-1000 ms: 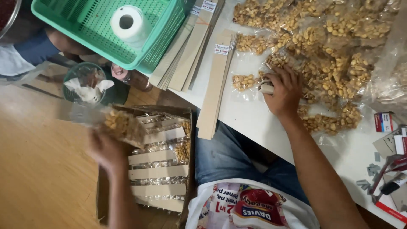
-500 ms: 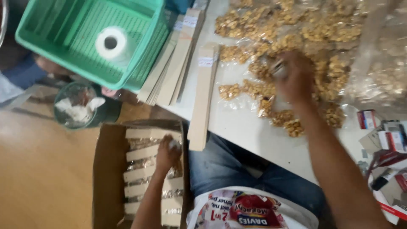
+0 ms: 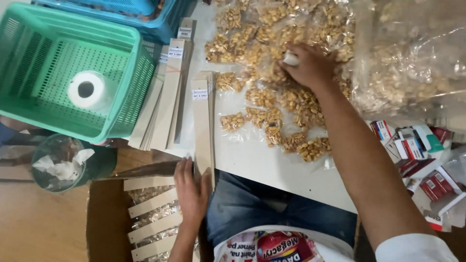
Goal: Stapling small plastic bags of nuts onto cardboard display strips using a hand stapler.
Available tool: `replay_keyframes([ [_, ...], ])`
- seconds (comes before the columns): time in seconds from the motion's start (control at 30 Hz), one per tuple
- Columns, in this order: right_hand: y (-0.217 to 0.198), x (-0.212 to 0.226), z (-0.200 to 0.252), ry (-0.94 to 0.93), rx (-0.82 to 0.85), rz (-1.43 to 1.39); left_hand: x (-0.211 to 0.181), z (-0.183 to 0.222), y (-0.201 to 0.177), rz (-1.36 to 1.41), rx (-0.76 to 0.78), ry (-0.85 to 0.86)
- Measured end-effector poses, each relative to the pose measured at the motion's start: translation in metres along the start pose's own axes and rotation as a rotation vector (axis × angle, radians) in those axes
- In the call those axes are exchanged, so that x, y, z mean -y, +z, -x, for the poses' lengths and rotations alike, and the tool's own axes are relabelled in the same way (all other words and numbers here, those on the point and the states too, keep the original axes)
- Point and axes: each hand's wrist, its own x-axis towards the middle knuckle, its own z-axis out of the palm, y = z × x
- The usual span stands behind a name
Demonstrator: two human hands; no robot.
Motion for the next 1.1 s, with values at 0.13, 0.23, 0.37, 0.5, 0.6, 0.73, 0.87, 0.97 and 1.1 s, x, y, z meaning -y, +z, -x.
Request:
replay_keyframes([
  [0.13, -0.004, 0.008, 0.009, 0.009, 0.107, -0.011, 0.002, -0.001, 0.016, 0.010, 0.050, 0.062],
  [0.23, 0.000, 0.011, 0.024, -0.006, 0.171, -0.125, 0.001, 0.000, 0.015, 0.013, 0.020, 0.103],
  [0.37, 0.029, 0.021, 0.076, -0.156, -0.277, -0.433, 0.010, 0.007, 0.014, -0.036, 0.054, -0.150],
  [0.5, 0.034, 0.052, 0.158, -0.127, -0.065, -0.469, 0.020, 0.016, 0.011, -0.179, -0.063, -0.034],
  [0.6, 0.063, 0.047, 0.179, -0.005, -0.015, 0.005, 0.016, 0.014, 0.007, -0.191, -0.094, 0.042],
  [0.73, 0.075, 0.044, 0.185, -0.200, -0.043, 0.044, 0.013, 0.017, 0.004, -0.179, -0.063, -0.003],
  [0.87, 0.074, 0.047, 0.199, -0.439, -0.637, 0.278, 0.016, 0.017, 0.004, -0.183, -0.053, 0.015],
  [0.97, 0.086, 0.033, 0.228, -0.583, -0.498, 0.228, 0.014, 0.016, 0.003, -0.148, -0.024, 0.003],
  [1.1, 0.097, 0.014, 0.250, -0.544, -0.362, -0.103, 0.019, 0.016, 0.003, -0.063, 0.005, -0.163],
])
